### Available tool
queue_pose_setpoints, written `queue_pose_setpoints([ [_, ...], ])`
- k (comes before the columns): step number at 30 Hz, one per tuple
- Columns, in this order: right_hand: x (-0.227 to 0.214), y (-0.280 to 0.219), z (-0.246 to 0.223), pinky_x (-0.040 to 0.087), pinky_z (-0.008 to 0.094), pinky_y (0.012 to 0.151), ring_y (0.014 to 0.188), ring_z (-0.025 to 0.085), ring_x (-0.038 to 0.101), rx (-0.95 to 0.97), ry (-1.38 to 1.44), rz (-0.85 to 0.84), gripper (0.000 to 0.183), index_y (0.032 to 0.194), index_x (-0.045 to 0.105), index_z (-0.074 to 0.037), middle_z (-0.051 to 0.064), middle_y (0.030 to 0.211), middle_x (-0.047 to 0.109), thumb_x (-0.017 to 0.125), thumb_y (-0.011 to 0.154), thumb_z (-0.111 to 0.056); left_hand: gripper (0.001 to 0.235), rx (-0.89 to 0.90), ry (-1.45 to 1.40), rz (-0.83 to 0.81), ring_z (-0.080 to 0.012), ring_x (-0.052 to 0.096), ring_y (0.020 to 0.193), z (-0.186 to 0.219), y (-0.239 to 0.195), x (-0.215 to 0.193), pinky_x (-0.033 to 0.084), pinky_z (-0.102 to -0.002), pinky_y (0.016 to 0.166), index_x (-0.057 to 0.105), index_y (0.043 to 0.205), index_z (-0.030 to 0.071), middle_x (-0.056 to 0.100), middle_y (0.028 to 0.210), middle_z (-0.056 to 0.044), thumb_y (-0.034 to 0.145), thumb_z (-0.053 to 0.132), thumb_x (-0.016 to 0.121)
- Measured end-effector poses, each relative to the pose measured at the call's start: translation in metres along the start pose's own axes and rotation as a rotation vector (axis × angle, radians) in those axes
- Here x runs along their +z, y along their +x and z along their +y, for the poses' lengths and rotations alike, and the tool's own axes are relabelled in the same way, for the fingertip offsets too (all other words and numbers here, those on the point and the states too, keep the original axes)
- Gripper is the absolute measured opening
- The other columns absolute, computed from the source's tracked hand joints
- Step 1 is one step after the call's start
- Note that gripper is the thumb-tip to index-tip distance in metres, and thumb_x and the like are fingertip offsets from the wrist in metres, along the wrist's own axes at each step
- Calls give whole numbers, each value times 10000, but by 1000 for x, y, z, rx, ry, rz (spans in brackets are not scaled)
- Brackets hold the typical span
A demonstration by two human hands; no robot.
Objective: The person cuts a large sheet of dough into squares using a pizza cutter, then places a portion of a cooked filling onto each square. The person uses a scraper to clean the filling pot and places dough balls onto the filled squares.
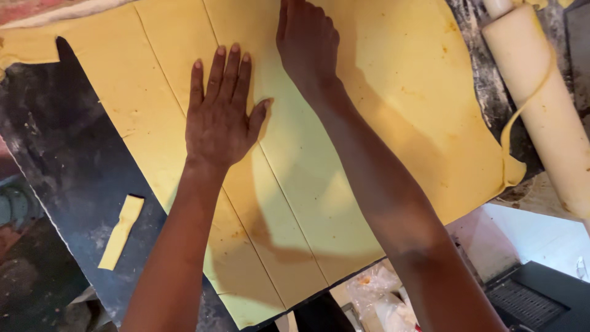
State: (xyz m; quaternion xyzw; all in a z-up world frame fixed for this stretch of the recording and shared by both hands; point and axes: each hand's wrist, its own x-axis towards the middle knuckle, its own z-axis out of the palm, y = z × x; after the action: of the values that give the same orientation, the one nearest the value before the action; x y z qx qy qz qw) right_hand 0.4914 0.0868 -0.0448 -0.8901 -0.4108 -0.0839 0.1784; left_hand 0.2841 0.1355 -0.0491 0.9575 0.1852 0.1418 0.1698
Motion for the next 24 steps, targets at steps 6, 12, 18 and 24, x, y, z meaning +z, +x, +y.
queue_pose_setpoints([
  [6, 21, 10, 12, 535, 508, 514, 617, 384, 687, 6, 104, -45, 202, 1070, 599, -52, 145, 681, 675, 488, 1094, -220, 722, -33, 24, -47, -274, 206, 1595, 5, 4, -8, 78, -512, 1297, 364, 1634, 1, 328, 1705, -142, 1122, 510, 359],
  [12, 12, 12, 14, 551, 517, 526, 646, 402, 698, -29, 32, -67, 201, 1222, 586, -103, 168, 683, 675, 502, 1112, -249, 708, -37, 48, -63, -267, 212, 1598, 4, 4, -8, 69, -505, 1300, 360, 1635, 12, 321, 1706, -131, 1129, 507, 340],
  [18, -17, -15, 4, 546, 566, 551, 621, 422, 693, 14, -35, -84, 318, 1392, 506, -118, 175, 678, 695, 479, 1113, -268, 707, -20, 47, -8, -273, 222, 1594, 5, 4, -7, 83, -513, 1299, 371, 1636, 6, 333, 1706, -139, 1132, 502, 362],
  [24, -60, -81, -6, 538, 557, 545, 635, 398, 702, 42, -43, -134, 335, 1403, 501, -114, 164, 718, 713, 502, 1095, -245, 719, -29, 25, -21, -282, 213, 1589, 2, 1, 0, 77, -517, 1289, 362, 1629, 8, 312, 1701, -145, 1111, 507, 368],
])
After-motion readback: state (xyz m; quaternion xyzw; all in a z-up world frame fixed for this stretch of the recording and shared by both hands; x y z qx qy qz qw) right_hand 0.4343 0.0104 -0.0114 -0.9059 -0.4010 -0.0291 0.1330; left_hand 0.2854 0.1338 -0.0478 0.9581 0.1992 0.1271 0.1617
